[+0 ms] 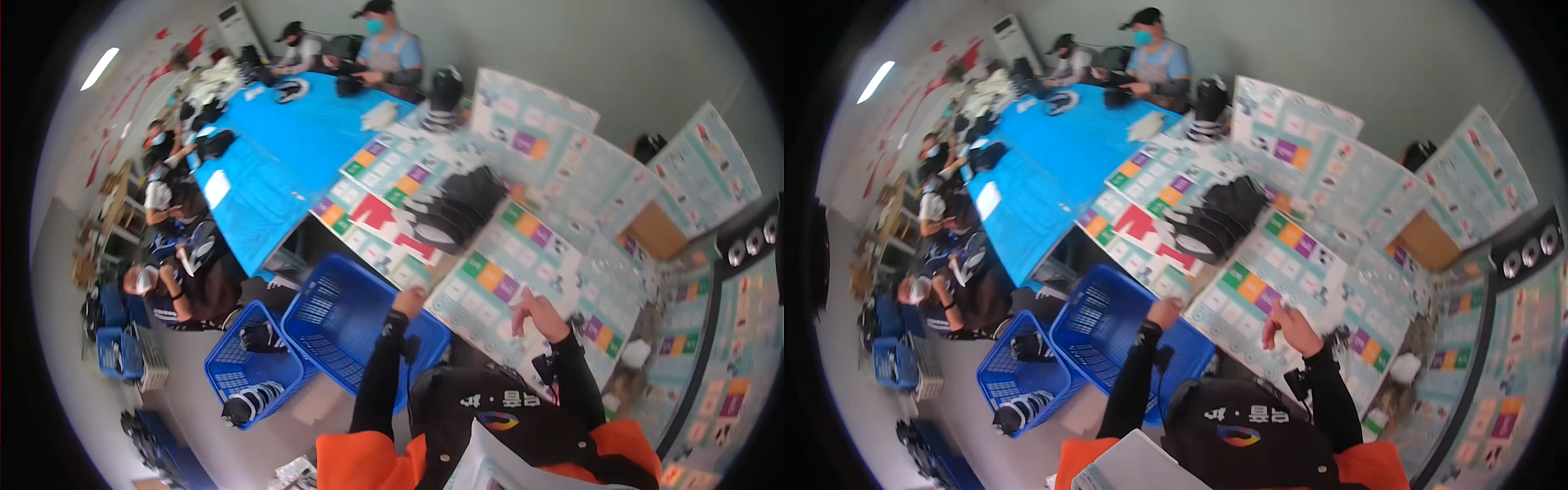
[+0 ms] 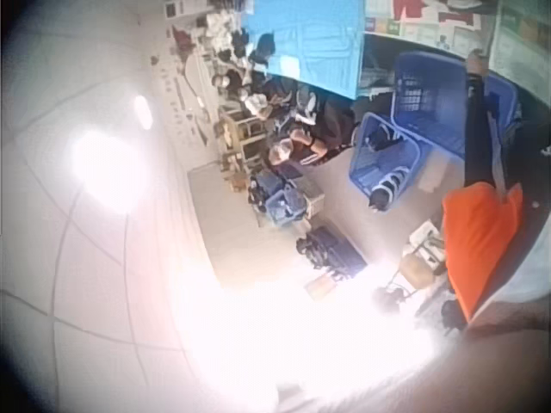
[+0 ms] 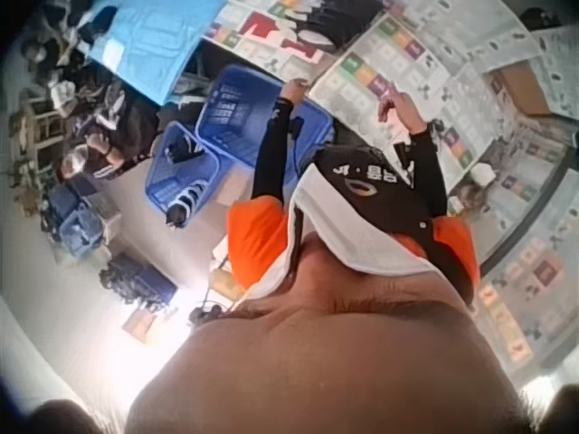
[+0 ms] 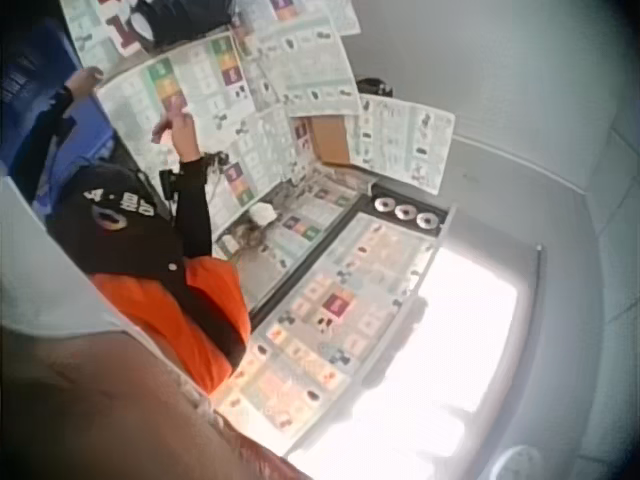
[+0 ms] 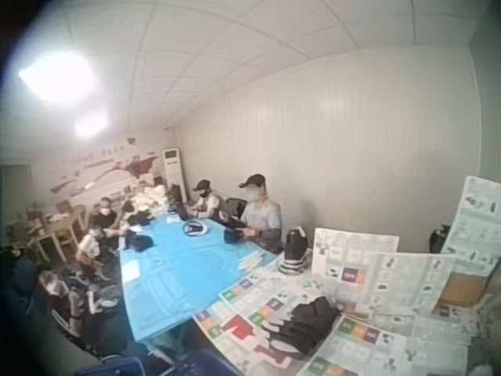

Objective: The person assembles shoe components by applying adhesive with a small brush, pressing parts together, and moving finished pieces into blue plastic bins before moving a large bin to a collection area.

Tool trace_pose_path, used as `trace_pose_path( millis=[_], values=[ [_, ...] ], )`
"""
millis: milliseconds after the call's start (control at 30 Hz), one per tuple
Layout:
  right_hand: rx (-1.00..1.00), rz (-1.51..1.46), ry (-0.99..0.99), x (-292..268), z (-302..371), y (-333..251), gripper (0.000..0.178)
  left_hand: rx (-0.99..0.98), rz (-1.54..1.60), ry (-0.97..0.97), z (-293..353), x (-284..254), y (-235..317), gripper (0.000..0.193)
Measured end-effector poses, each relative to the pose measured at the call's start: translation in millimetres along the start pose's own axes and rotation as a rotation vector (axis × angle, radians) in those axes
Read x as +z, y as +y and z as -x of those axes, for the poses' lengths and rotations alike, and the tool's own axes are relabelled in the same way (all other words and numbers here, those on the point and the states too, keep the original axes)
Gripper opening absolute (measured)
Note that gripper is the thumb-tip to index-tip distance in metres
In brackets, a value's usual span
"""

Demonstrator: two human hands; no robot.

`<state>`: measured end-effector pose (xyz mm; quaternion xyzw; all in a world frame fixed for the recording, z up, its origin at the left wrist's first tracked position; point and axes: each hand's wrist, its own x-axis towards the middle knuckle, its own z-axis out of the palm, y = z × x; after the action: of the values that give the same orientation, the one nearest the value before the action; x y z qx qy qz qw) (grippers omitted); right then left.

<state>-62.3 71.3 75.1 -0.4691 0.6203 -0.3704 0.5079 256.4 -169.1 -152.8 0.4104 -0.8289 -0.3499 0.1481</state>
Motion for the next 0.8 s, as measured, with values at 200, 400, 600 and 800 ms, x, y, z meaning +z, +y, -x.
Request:
trace_pose_path(
  millis=[200, 400, 600, 800],
  values=[
    [0.047, 0.722, 0.385, 5, 41, 18, 0.05, 0.058, -0.162, 0.269, -109, -23, 85, 0.041],
    [0.228, 0.551, 0.3, 4, 78, 42, 0.038, 0.485, -0.748, 0.27, -182, -20, 93, 0.017],
    [0.276, 0.52, 0.388, -1, 94, 40, 0.035, 0.533, -0.708, 0.117, -209, -31, 109, 0.022],
    [0.179, 0.386, 0.348, 4, 71, 56, 0.031, 0.38, -0.248, -0.25, -136, -99, 99, 0.029]
  ],
)
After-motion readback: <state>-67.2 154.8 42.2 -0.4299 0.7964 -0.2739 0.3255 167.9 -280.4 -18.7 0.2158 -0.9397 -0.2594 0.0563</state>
